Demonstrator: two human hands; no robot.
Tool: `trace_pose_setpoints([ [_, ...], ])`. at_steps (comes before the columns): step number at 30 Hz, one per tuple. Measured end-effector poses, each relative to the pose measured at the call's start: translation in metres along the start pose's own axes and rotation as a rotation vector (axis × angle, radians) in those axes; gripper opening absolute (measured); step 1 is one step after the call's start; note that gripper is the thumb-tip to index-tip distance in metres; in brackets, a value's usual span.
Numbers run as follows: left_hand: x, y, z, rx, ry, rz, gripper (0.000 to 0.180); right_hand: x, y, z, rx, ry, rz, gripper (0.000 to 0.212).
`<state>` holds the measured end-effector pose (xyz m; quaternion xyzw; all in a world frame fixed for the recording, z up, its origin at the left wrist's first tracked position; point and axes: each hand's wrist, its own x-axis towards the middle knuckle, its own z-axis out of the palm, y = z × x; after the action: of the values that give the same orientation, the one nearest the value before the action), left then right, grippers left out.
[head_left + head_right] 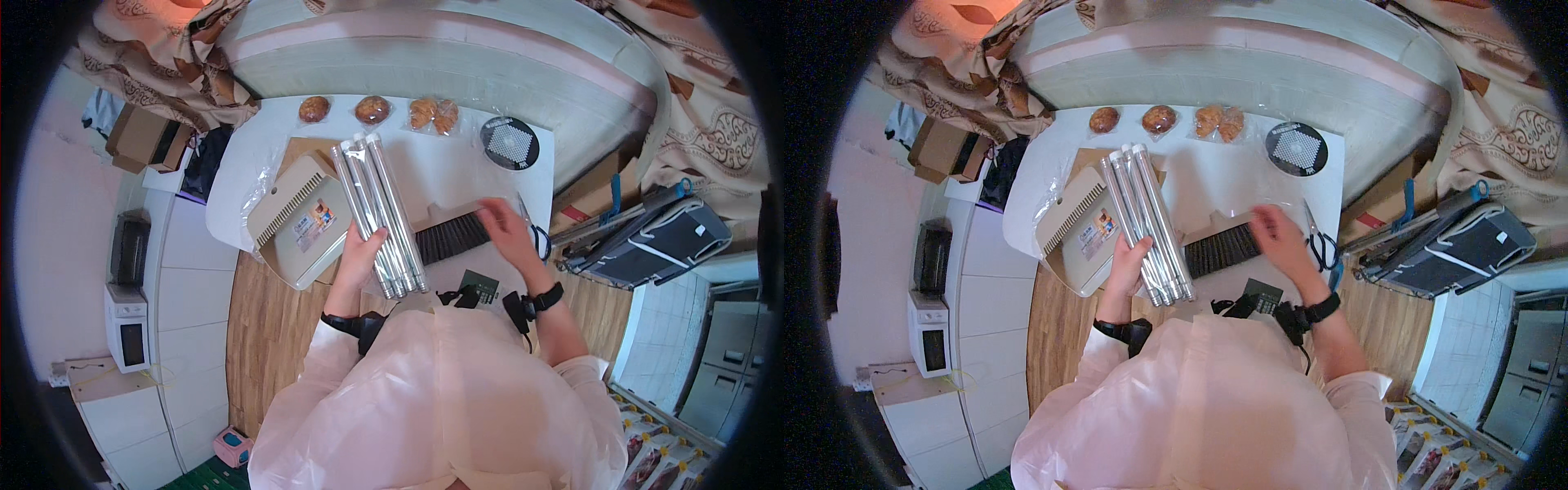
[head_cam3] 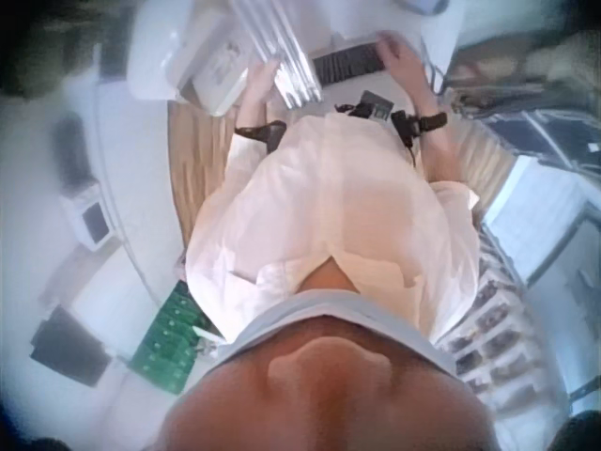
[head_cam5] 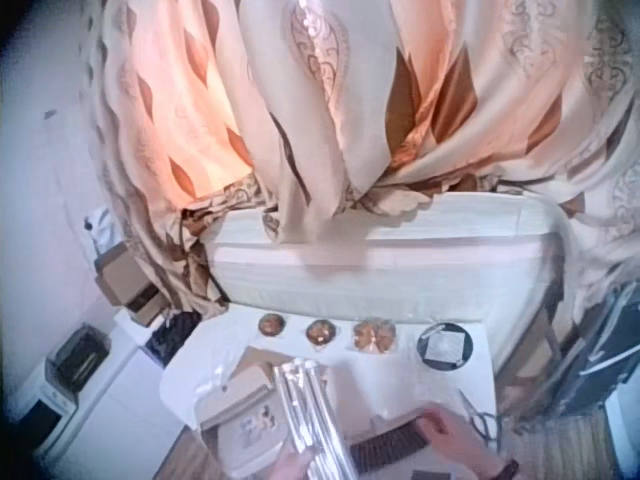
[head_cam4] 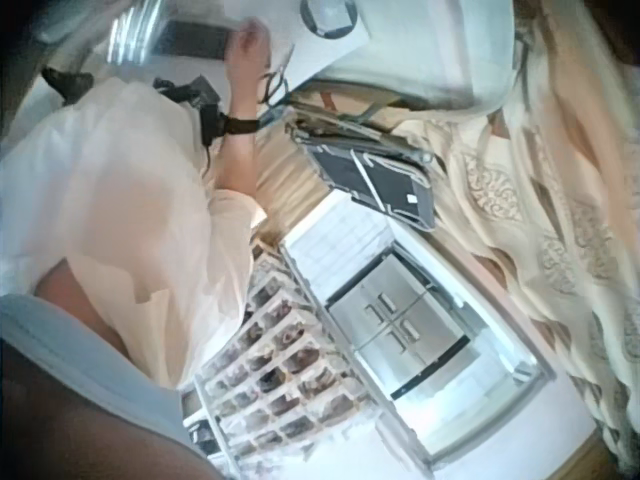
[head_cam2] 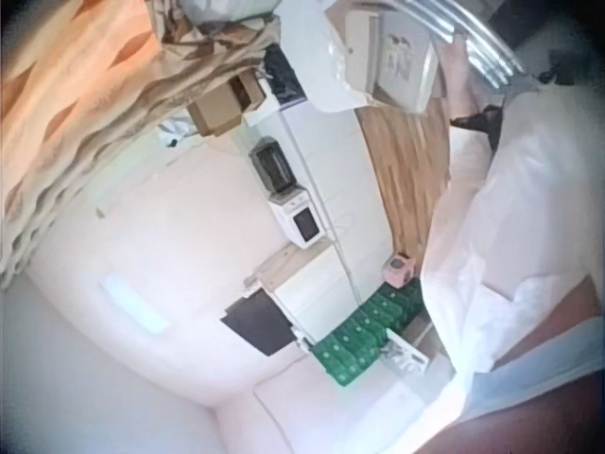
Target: The person unboxes a package using shears to cut cardboard and plastic wrap. They remove a broom head and several metal tubes, then screw the tubes together by hand to assemble a long handle.
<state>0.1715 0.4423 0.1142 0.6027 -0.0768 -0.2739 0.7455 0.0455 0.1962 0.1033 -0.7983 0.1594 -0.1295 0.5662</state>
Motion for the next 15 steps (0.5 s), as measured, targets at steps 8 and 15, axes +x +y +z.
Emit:
trace_pose_setpoints([
  [8, 0.01, 0.028, 0.037, 0.07, -0.123, 0.149, 0.052, 0.002, -0.071, 0.073, 0.206, -0.335, -0.092, 0.051],
  [15, 0.019, 0.04, 0.04, 0.203, -0.368, 0.022, 0.058, -0.001, -0.044, 0.081, 0.483, -0.238, 0.005, 0.037],
])
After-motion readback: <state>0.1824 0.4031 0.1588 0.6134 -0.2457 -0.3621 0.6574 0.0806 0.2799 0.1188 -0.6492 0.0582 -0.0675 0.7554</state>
